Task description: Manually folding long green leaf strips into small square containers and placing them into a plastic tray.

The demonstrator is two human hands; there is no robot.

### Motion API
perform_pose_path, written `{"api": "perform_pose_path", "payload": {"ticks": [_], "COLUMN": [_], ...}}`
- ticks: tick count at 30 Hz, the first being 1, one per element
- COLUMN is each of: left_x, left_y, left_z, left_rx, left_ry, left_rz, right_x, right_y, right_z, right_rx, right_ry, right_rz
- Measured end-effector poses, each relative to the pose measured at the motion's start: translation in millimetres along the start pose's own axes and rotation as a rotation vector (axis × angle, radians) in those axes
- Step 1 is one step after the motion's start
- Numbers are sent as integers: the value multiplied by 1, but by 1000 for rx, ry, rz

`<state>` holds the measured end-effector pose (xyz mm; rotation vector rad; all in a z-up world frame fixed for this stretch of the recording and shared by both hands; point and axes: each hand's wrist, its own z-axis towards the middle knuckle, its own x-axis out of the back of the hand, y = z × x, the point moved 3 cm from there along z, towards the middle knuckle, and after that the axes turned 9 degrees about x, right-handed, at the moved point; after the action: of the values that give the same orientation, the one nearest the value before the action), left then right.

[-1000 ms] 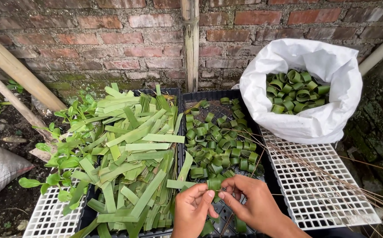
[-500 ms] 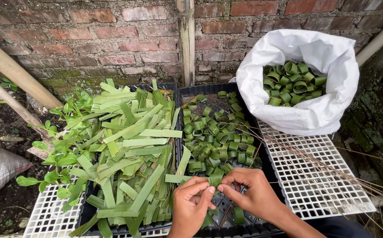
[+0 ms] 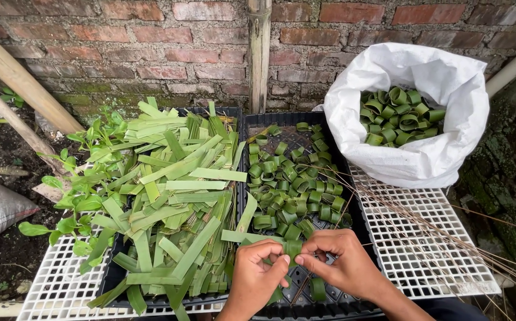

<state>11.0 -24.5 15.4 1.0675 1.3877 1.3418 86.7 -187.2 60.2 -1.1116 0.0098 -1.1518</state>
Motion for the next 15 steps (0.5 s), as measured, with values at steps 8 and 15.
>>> {"api": "perform_pose_path", "payload": {"ticks": [8, 15], "left_x": [-1, -2], "left_y": [-10, -10], "left_z": [0, 0], "left_rx": [42, 133], "left_ry": [-118, -135], "left_rz": [-86, -37], "right_x": [2, -1], "right_y": [-1, 9], "right_z": [2, -1], "right_rx": [5, 10], "right_ry": [-53, -78], "right_rz": [110, 129]}}
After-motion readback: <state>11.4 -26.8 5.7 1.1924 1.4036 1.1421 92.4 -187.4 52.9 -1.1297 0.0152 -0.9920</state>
